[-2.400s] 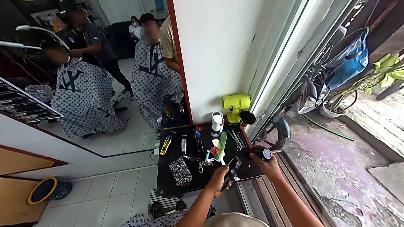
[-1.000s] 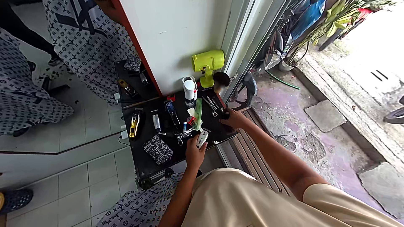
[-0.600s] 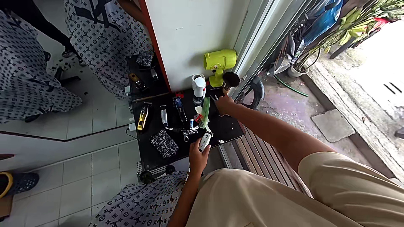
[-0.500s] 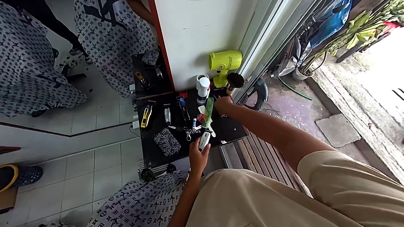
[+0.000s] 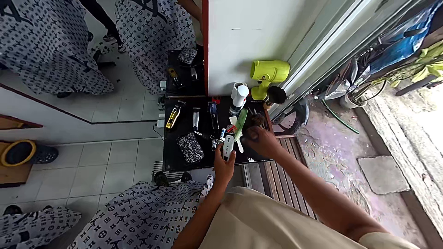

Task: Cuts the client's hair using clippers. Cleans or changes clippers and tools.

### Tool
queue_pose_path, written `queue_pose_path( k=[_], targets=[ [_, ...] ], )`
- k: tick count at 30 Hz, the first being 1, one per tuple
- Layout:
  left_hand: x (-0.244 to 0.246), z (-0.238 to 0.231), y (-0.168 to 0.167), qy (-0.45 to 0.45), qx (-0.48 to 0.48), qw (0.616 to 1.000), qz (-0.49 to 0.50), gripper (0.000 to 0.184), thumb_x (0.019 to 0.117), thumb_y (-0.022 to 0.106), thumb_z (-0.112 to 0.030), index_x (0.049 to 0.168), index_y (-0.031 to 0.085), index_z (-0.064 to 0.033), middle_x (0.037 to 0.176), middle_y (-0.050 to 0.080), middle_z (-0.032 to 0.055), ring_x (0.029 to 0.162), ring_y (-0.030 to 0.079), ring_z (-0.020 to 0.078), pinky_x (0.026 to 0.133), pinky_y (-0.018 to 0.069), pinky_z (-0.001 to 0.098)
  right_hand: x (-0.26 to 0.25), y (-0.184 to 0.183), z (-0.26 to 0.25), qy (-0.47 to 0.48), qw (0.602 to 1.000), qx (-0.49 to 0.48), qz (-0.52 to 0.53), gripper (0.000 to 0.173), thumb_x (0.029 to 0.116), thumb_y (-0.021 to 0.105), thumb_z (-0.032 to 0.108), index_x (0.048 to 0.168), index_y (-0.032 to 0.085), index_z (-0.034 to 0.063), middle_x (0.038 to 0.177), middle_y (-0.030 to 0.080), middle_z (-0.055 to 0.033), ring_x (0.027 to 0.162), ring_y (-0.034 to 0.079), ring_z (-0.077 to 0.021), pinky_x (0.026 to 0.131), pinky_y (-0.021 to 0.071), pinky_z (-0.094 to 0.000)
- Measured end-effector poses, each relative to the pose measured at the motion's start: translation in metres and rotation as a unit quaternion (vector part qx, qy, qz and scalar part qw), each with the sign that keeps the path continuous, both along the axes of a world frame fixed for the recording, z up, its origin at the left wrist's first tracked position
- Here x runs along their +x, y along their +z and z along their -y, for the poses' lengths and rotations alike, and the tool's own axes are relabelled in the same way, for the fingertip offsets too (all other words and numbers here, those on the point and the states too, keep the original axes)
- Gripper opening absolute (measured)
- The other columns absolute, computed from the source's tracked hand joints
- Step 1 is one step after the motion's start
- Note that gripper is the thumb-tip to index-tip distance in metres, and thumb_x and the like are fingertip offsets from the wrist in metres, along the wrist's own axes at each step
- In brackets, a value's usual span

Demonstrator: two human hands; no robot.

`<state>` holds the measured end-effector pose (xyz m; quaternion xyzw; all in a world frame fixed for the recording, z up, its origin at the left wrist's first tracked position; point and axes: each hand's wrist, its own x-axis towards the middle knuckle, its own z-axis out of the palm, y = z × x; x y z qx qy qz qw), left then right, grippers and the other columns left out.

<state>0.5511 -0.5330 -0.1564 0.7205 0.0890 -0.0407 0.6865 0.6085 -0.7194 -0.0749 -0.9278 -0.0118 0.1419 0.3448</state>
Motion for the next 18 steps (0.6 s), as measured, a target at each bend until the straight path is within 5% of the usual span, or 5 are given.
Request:
queue_pose_path(
  k=[3,6,13,15,18],
  targets=[
    [-0.013,0.013,0.002,-0.011,-0.021,0.997,0.067,0.064,0.0924,0.073,-0.018,0.145,0.045,0.0066,0.134,0.061,0.0209,0.12,0.064,0.0213,0.104,0.0538,0.0371,-0.045,-0.033,-0.033,-0.085,0.938,0.313,-0.119,0.063,0.0984,0.066,0.033,0.144,0.045,-0.0045,0.124,0.066,-0.0163,0.107,0.069,-0.02,0.094,0.0585,-0.0368],
    [-0.045,0.015,0.004,-0.022,-0.01,0.997,0.08,0.06,0.0884,0.073,-0.015,0.141,0.054,0.0058,0.135,0.062,0.021,0.125,0.061,0.0247,0.108,0.05,0.0404,-0.066,-0.063,-0.06,-0.193,0.863,0.457,-0.098,0.039,0.0999,0.064,0.02,0.128,0.053,-0.0045,0.105,0.069,-0.0125,0.093,0.069,-0.0174,0.085,0.0596,-0.036],
    [-0.202,-0.021,0.012,0.085,-0.111,0.987,-0.075,0.054,0.1014,0.062,-0.02,0.149,0.047,0.0,0.147,0.056,0.0159,0.128,0.059,0.0212,0.105,0.0514,0.0384,-0.098,-0.086,-0.062,0.118,0.935,0.314,-0.114,0.035,0.0874,0.074,0.015,0.113,0.062,-0.0054,0.087,0.072,-0.0085,0.071,0.07,-0.0168,0.069,0.0628,-0.0347],
    [-0.277,-0.021,0.008,0.161,-0.285,0.929,-0.171,0.044,0.1107,0.041,-0.027,0.151,0.045,-0.0095,0.142,0.06,0.011,0.118,0.064,0.0203,0.093,0.0557,0.0405,-0.114,-0.087,-0.076,0.209,0.912,0.321,-0.145,0.032,0.0855,0.072,0.014,0.111,0.062,-0.0027,0.085,0.071,-0.0051,0.065,0.068,-0.014,0.063,0.0619,-0.0316],
    [-0.396,-0.001,0.0,0.329,-0.468,0.802,-0.175,0.059,0.1111,0.021,-0.048,0.152,0.046,-0.0133,0.14,0.062,0.0148,0.122,0.064,0.0279,0.098,0.0535,0.0469,-0.151,-0.086,-0.103,0.354,0.863,0.306,-0.191,0.031,0.0816,0.074,0.016,0.106,0.064,0.0003,0.078,0.07,-0.0012,0.06,0.066,-0.0111,0.058,0.0601,-0.0286]
  ],
)
